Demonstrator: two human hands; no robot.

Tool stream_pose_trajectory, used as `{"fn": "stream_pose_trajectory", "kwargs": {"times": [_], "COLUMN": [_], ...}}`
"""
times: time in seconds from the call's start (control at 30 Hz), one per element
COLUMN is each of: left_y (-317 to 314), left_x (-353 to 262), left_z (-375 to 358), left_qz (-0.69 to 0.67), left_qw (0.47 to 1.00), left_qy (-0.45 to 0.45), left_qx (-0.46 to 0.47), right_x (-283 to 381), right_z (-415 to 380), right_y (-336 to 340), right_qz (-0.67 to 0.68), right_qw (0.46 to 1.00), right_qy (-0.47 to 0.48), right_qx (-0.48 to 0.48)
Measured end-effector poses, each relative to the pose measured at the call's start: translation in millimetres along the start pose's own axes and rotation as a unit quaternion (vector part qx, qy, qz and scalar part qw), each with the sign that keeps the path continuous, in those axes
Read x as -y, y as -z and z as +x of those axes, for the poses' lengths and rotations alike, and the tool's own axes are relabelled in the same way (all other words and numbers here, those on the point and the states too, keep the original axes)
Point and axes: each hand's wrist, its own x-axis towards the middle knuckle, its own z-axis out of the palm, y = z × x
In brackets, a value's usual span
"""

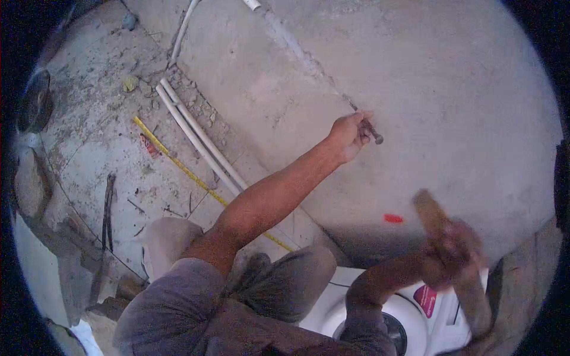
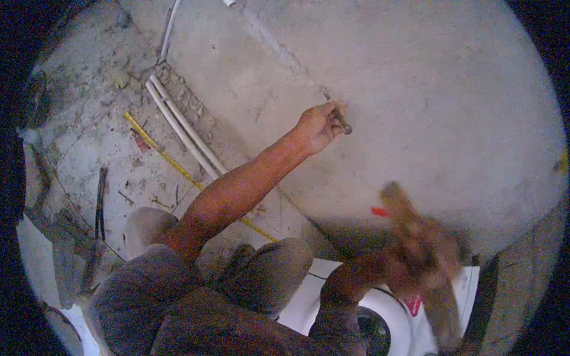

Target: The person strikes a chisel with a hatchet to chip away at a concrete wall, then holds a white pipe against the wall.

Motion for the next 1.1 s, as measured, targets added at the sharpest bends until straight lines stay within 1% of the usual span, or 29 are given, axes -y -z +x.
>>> {"fn": "stream_pose_trajectory", "kwargs": {"times": [0.03, 0.07, 0.1, 0.13, 0.17, 0.2, 0.3, 0.33, 0.37, 0.4, 0.43, 0.47, 0.5, 0.53, 0.57, 0.6, 0.67, 0.73, 0.77, 0.8, 0.83, 0.87, 0.9, 0.93, 0.97, 1.0, 1.03, 1.07, 1.1], "left_y": [-0.5, -0.3, 1.2, 0.5, -0.6, 0.3, 0.9, 2.4, -0.1, 0.6, 2.7, 4.3, 6.5, 7.6, 7.1, 4.5, 0.4, -3.9, -3.3, 2.7, 3.1, -0.8, -1.8, -3.6, -3.5, -1.7, -1.4, -4.3, -2.9], "left_x": [0.9, -0.4, -0.8, 0.4, 1.2, 6.8, -1.7, 5.4, 1.8, 1.5, 3.0, 1.5, 1.1, 1.5, 2.4, 4.5, 5.7, 5.9, 3.7, 11.9, 10.1, 3.3, 3.9, 3.0, 1.8, 1.7, 2.9, 3.2, 3.6], "left_z": [1.7, 2.3, 1.6, 2.1, 2.9, 1.8, 8.9, 2.7, 5.4, 5.8, 4.6, 6.3, 8.2, 9.4, 9.7, 9.5, 7.6, 6.4, 6.5, 2.4, 6.2, 11.3, 8.6, 4.9, 3.4, 2.9, 1.8, 2.9, 7.5], "left_qz": [0.005, 0.011, 0.011, 0.002, -0.003, 0.0, -0.023, -0.018, -0.005, -0.005, -0.006, -0.008, -0.011, -0.019, -0.026, -0.026, -0.009, 0.0, 0.0, -0.005, -0.019, -0.03, -0.033, -0.011, 0.01, 0.009, 0.005, 0.001, 0.001], "left_qw": [1.0, 1.0, 1.0, 1.0, 1.0, 1.0, 1.0, 1.0, 1.0, 1.0, 1.0, 0.999, 0.999, 0.999, 0.998, 0.998, 1.0, 1.0, 1.0, 1.0, 1.0, 1.0, 0.999, 1.0, 1.0, 1.0, 1.0, 1.0, 1.0], "left_qy": [0.0, 0.0, 0.001, 0.001, 0.001, 0.004, -0.002, 0.005, 0.002, 0.007, 0.008, 0.003, 0.001, 0.003, 0.007, 0.009, 0.0, -0.004, -0.004, 0.011, 0.013, 0.006, 0.009, 0.005, -0.001, -0.002, -0.005, -0.011, -0.015], "left_qx": [0.001, 0.002, 0.001, 0.002, 0.004, 0.01, -0.007, -0.002, 0.014, 0.009, 0.019, 0.034, 0.031, 0.041, 0.052, 0.057, -0.012, -0.004, -0.009, -0.023, -0.014, 0.002, -0.001, 0.0, 0.001, -0.002, -0.006, -0.005, 0.001], "right_x": [-4.2, -10.9, -17.6, -36.7, -55.9, -66.8, -62.3, -54.8, -45.9, -37.1, -31.5, -21.5, -15.2, -11.5, -9.5, -11.2, -18.1, -47.7, -56.6, -46.3, -37.5, -31.8, -23.6, -18.5, -16.2, -18.1, -26.7, -38.1, -55.6], "right_z": [1.9, 0.6, -0.2, -29.4, -58.3, -99.7, -103.6, -92.7, -68.6, -46.1, -24.3, -4.6, 5.9, 8.8, 9.9, 4.7, -32.3, -82.8, -90.8, -90.2, -71.7, -41.2, -12.3, 2.8, 8.3, 4.8, -15.3, -43.4, -74.8], "right_y": [12.5, 14.2, 15.3, -7.8, -31.1, -62.6, -38.9, -22.4, -7.3, 8.6, 18.6, 25.8, 27.8, 28.9, 21.8, 6.6, -1.6, -29.8, -38.8, -22.9, -3.0, 15.3, 35.4, 41.6, 42.2, 40.3, 29.5, 13.8, -7.9], "right_qz": [0.078, 0.028, -0.011, -0.033, -0.091, 0.015, 0.012, -0.01, -0.004, 0.034, 0.124, 0.206, 0.235, 0.115, -0.161, -0.265, -0.231, -0.133, -0.077, -0.082, -0.01, 0.065, 0.136, 0.224, 0.289, 0.29, 0.199, 0.053, -0.059], "right_qw": [0.99, 1.0, 0.992, 0.967, 0.902, 0.775, 0.803, 0.856, 0.921, 0.964, 0.982, 0.977, 0.971, 0.977, 0.868, 0.734, 0.758, 0.776, 0.764, 0.752, 0.844, 0.917, 0.96, 0.967, 0.955, 0.955, 0.973, 0.968, 0.916], "right_qy": [-0.034, 0.011, 0.065, -0.083, -0.213, -0.581, -0.562, -0.487, -0.366, -0.251, -0.142, -0.045, -0.007, -0.051, -0.14, -0.166, -0.269, -0.45, -0.531, -0.546, -0.445, -0.32, -0.19, -0.08, -0.012, 0.002, -0.051, -0.157, -0.285], "right_qx": [-0.108, 0.002, 0.109, 0.238, 0.365, 0.247, 0.197, 0.172, 0.135, 0.084, 0.031, 0.009, 0.041, 0.172, 0.448, 0.603, 0.547, 0.421, 0.358, 0.36, 0.299, 0.228, 0.154, 0.087, 0.057, 0.065, 0.109, 0.19, 0.277]}}
